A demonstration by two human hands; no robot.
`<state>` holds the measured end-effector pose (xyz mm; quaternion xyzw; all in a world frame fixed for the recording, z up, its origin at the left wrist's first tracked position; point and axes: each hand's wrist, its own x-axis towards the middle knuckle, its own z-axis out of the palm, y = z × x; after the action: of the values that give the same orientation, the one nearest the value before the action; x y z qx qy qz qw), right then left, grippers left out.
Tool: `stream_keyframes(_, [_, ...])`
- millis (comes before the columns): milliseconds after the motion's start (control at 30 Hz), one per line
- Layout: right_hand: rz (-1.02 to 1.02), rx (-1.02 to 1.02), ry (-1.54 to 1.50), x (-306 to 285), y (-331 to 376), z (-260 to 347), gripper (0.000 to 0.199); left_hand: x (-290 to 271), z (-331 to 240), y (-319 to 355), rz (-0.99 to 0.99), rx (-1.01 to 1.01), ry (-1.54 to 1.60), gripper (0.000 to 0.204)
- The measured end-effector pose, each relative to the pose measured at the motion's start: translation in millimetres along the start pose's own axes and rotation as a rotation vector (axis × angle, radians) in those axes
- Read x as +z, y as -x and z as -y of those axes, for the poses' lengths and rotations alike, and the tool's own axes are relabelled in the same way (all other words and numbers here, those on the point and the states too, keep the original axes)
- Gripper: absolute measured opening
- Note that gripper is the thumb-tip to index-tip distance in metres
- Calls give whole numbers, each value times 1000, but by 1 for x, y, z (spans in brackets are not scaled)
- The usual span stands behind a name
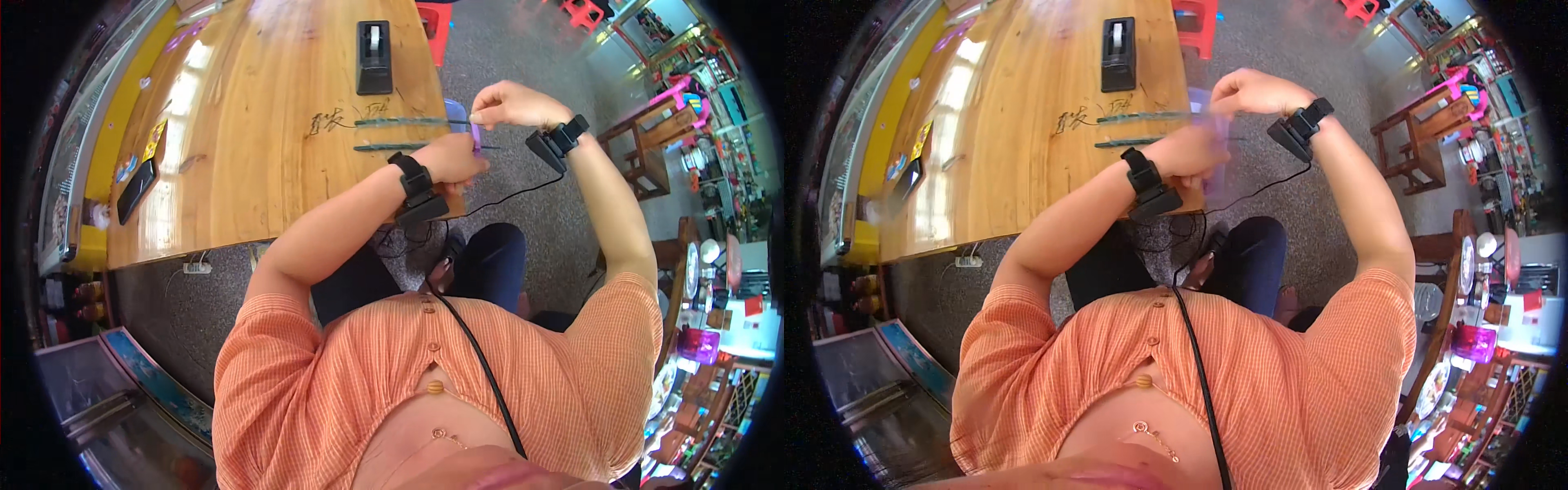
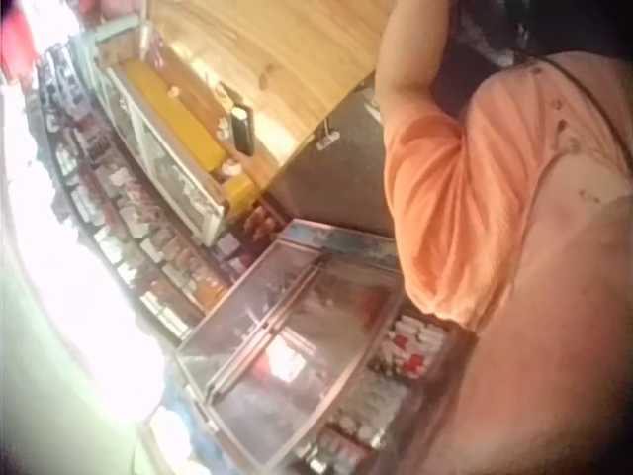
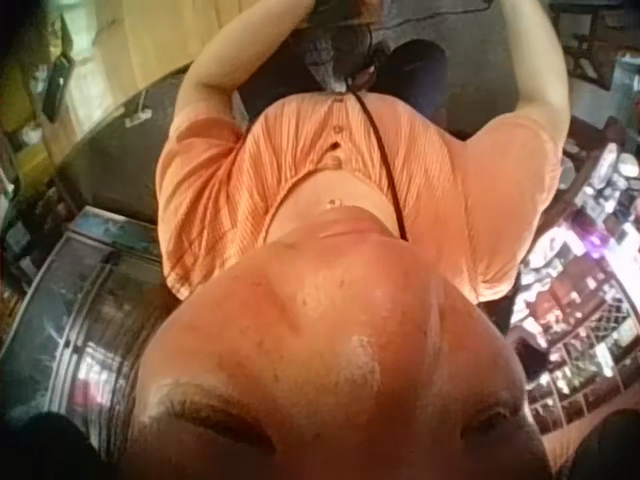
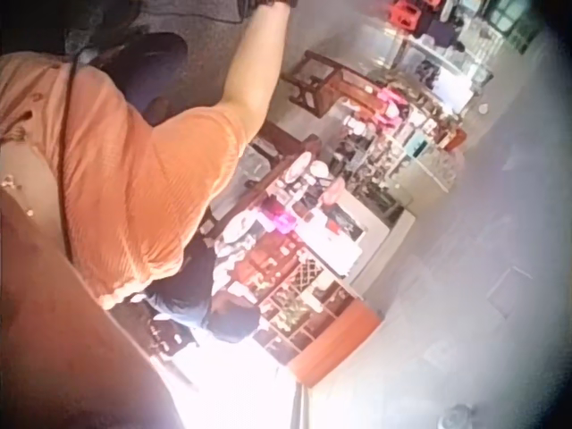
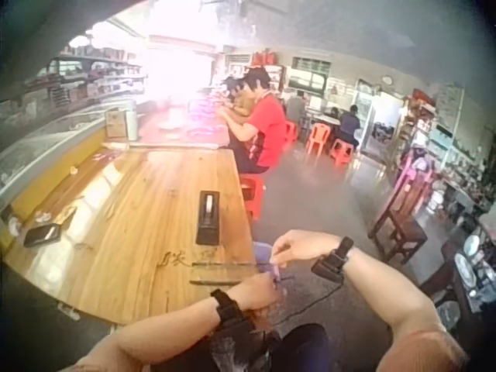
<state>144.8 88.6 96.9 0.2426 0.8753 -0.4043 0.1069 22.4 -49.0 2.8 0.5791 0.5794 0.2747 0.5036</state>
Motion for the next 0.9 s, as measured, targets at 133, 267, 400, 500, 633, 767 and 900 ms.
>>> stream_keyframes(133, [-23, -55, 104, 1, 6, -29, 25, 5, -4, 2, 10, 5, 26, 26])
stream_keyframes(267, [-25, -89, 258, 5, 1, -28, 23, 4, -13, 9, 21, -27, 31, 27])
stream_keyframes(400, [-44, -130, 447, 9, -2, -13, 19, 3, -11, 11, -2, 4, 27, 31])
stream_keyframes(500, [-66, -125, 527, 9, -7, -17, 18, 4, -10, 9, 13, 7, 52, 33])
stream_keyframes(633, [-66, -59, 569, 9, -12, -19, 29, 4, -12, 9, 8, 10, 34, 34])
stream_keyframes(767, [-81, -42, 592, 11, -13, -14, 28, 4, -9, 7, 1, -22, 29, 33])
stream_keyframes(900, [-93, 90, 620, 11, -12, -21, 32, 4, -11, 4, 40, -34, 37, 37])
